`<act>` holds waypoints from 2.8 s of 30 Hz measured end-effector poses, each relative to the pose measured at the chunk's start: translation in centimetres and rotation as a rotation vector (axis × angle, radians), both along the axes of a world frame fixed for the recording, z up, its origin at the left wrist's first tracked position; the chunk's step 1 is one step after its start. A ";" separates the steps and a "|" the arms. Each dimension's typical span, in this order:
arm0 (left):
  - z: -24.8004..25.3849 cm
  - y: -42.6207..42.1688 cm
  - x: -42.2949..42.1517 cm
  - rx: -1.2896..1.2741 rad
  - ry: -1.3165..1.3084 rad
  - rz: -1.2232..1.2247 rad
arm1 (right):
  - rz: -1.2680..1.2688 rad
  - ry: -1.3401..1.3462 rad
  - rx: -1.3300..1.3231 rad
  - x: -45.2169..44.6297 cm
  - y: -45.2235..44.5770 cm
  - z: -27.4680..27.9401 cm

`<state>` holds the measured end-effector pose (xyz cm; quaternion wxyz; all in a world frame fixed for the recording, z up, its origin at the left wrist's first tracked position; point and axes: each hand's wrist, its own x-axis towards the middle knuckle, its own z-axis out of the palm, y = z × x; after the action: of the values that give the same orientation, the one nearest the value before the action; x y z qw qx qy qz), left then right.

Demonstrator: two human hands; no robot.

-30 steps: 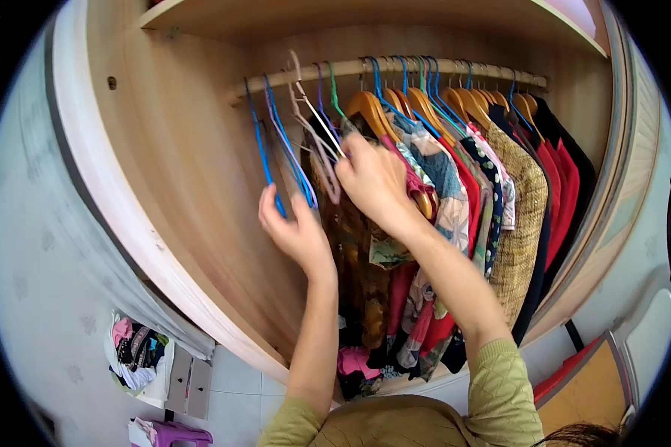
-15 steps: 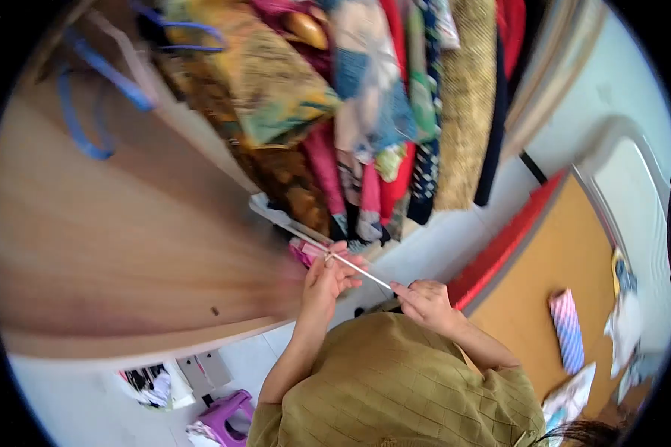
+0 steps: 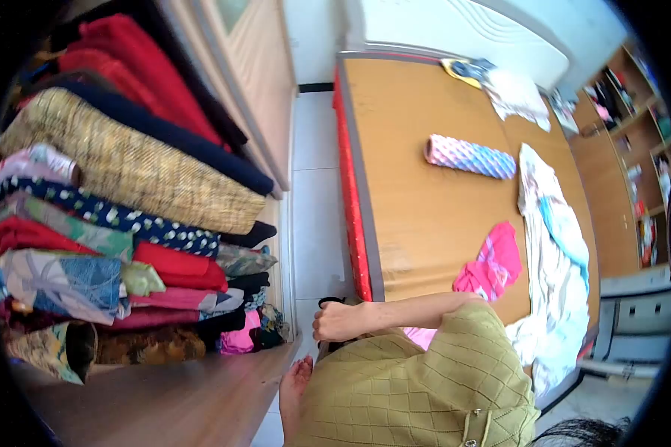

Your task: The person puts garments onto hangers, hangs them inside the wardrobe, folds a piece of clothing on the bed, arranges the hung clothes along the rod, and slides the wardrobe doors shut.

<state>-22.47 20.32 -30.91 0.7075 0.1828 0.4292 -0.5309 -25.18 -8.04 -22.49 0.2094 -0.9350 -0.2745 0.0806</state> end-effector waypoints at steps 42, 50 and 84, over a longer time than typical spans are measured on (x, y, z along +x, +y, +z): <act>9.1 42.2 -12.1 0.698 -0.822 0.521 | -0.147 0.153 0.561 -9.2 56.7 2.6; 11.5 49.8 -4.8 0.706 -1.126 0.543 | -0.251 0.496 0.753 -3.7 66.4 3.0; 9.0 50.8 75.3 0.696 -1.406 0.346 | -0.678 -0.093 0.757 71.0 72.3 -0.3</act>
<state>52.83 71.17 -21.92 0.7868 0.6153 0.0465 -0.0102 45.78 64.23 -22.81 0.5354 -0.8328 0.0253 -0.1386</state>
